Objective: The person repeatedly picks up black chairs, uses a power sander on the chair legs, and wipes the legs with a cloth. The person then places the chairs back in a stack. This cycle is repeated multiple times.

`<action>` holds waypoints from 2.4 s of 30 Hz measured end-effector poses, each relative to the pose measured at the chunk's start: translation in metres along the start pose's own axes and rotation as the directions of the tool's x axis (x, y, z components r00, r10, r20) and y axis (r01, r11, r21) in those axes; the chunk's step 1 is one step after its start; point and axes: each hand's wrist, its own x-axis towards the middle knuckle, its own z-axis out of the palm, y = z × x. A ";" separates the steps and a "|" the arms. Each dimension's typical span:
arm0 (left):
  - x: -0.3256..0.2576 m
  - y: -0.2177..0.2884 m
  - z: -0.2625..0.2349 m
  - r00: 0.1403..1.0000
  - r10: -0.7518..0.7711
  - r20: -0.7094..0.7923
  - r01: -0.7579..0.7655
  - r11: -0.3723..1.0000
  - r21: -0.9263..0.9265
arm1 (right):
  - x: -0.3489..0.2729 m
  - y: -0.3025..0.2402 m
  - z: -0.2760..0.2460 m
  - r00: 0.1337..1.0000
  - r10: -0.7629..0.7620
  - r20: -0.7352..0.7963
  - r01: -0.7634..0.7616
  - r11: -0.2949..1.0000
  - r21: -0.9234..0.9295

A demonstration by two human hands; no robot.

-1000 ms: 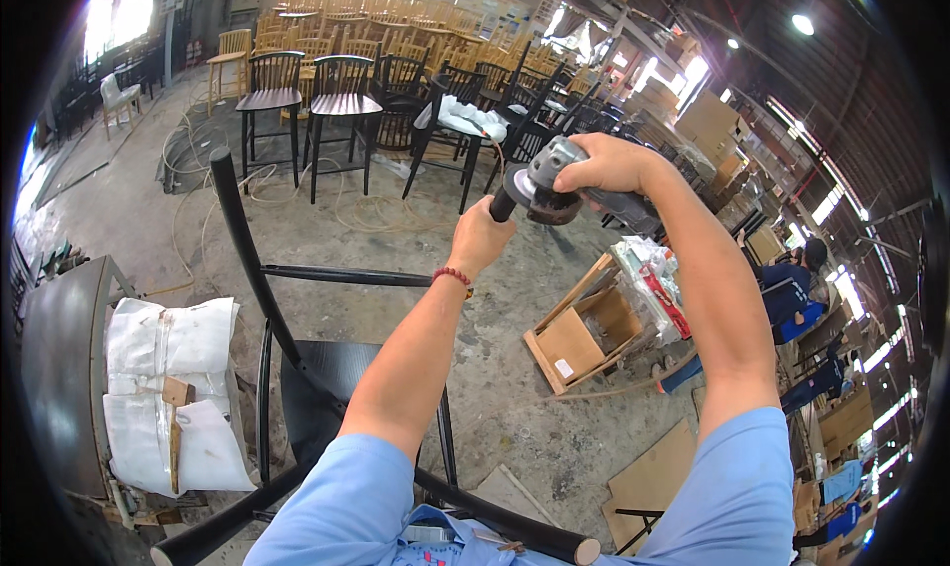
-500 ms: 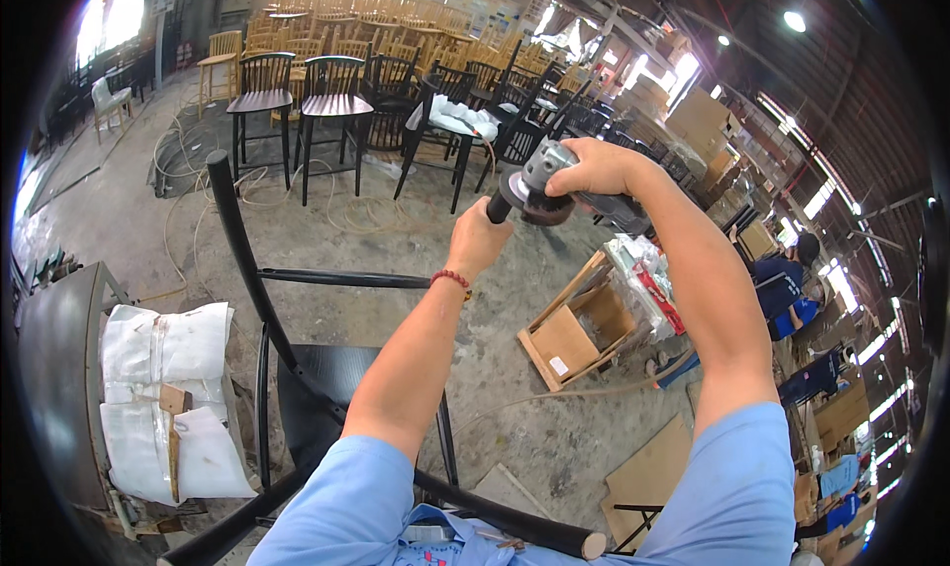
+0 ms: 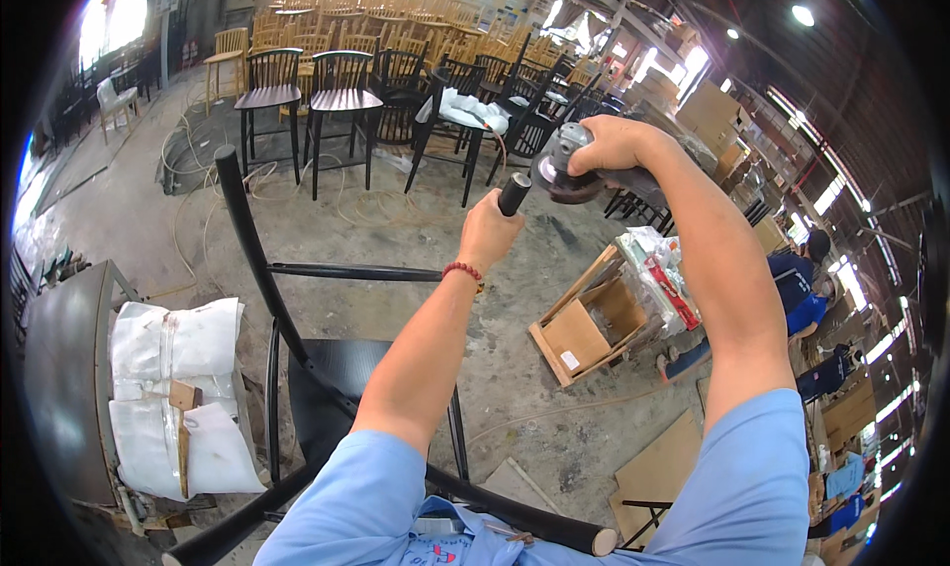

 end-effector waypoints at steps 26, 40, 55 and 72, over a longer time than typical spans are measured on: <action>0.004 -0.004 0.002 0.999 0.029 -0.019 -0.029 0.999 -0.033 | -0.012 0.022 0.023 0.994 -0.093 -0.058 0.097 0.993 0.072; 0.041 0.167 -0.198 0.897 0.032 0.442 -0.382 0.559 0.736 | -0.085 0.006 -0.002 0.975 -0.144 -0.167 0.208 0.850 0.484; -0.040 0.023 -0.443 0.979 -0.012 0.201 -0.128 0.735 0.666 | -0.025 -0.264 0.001 0.833 -0.534 -0.146 0.552 0.819 0.156; -0.025 -0.046 -0.369 0.969 -0.039 -0.244 0.034 0.999 -0.024 | 0.044 -0.355 0.017 0.922 -0.386 -0.018 0.386 0.922 -0.023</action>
